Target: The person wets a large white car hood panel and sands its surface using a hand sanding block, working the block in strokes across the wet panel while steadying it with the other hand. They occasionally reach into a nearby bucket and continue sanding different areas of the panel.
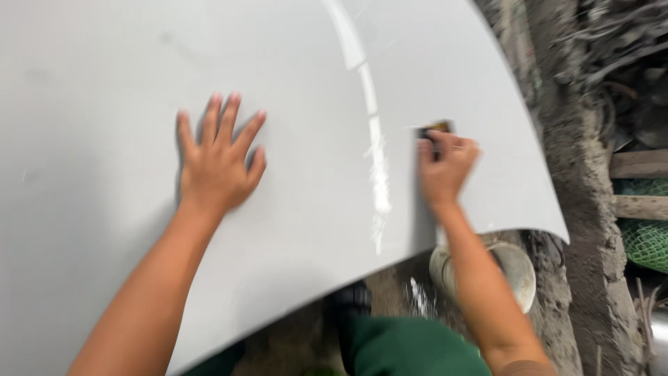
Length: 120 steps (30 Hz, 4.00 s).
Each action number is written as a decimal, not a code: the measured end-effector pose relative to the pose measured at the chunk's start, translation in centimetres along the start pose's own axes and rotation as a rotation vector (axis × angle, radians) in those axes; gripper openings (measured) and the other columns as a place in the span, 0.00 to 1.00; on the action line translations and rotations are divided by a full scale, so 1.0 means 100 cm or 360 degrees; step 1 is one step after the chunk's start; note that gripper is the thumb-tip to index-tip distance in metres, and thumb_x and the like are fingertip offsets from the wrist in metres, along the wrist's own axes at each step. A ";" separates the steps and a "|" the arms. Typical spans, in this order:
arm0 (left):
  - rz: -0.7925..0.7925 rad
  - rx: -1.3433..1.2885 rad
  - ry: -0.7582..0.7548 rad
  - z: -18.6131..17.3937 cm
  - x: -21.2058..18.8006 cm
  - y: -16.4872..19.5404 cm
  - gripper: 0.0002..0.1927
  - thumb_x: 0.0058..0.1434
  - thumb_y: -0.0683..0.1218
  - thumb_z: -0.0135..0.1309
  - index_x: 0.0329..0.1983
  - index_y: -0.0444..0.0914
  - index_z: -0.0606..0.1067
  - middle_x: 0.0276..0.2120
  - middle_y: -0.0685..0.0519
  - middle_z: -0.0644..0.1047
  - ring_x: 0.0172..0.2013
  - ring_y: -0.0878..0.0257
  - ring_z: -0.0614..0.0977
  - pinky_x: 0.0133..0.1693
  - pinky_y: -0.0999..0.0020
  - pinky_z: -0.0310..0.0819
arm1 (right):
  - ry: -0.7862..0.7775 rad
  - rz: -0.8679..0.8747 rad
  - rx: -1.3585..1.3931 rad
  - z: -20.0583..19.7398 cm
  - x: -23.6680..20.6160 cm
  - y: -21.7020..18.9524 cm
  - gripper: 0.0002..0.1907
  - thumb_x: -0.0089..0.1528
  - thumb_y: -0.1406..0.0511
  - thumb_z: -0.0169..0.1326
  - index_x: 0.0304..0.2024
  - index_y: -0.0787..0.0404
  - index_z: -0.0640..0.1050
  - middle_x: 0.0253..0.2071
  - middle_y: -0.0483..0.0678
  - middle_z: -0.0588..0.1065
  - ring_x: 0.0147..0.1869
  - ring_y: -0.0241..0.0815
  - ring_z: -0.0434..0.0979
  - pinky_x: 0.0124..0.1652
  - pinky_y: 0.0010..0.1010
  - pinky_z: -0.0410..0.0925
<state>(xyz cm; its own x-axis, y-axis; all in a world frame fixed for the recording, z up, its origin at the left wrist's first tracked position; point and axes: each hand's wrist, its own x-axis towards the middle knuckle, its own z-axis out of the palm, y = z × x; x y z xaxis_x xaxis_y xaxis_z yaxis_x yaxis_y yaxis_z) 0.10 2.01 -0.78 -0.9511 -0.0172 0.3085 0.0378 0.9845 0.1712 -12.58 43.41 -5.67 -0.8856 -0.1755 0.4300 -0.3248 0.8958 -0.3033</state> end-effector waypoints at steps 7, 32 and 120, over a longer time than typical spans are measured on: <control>-0.0081 0.0187 -0.0025 -0.018 0.016 0.016 0.29 0.63 0.56 0.45 0.70 0.54 0.68 0.71 0.47 0.65 0.71 0.49 0.65 0.66 0.30 0.52 | 0.0108 0.0864 -0.0438 -0.053 0.082 0.195 0.16 0.66 0.52 0.59 0.51 0.53 0.78 0.51 0.58 0.68 0.57 0.60 0.62 0.55 0.52 0.59; -0.0049 0.1266 -0.0574 0.020 0.009 0.007 0.30 0.58 0.67 0.41 0.67 0.71 0.69 0.72 0.61 0.66 0.74 0.63 0.60 0.71 0.42 0.33 | -0.0193 -0.0161 0.0171 -0.006 0.082 0.036 0.13 0.57 0.64 0.64 0.45 0.53 0.82 0.50 0.52 0.74 0.59 0.56 0.67 0.58 0.45 0.64; -0.0172 0.0065 -0.0132 0.000 0.020 0.010 0.32 0.64 0.58 0.42 0.73 0.49 0.64 0.74 0.46 0.59 0.74 0.47 0.56 0.68 0.31 0.43 | -0.0066 -0.0300 0.0381 0.070 0.115 -0.129 0.10 0.58 0.64 0.63 0.43 0.53 0.81 0.41 0.56 0.76 0.48 0.57 0.71 0.44 0.51 0.64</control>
<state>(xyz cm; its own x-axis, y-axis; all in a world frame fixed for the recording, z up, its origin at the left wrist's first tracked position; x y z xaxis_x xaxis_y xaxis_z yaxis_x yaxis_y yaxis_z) -1.78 2.95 0.01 -0.9710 -0.1105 0.2119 -0.0770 0.9841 0.1602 -20.91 26.97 -2.71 -0.8133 -0.3504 0.4644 -0.5494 0.7251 -0.4152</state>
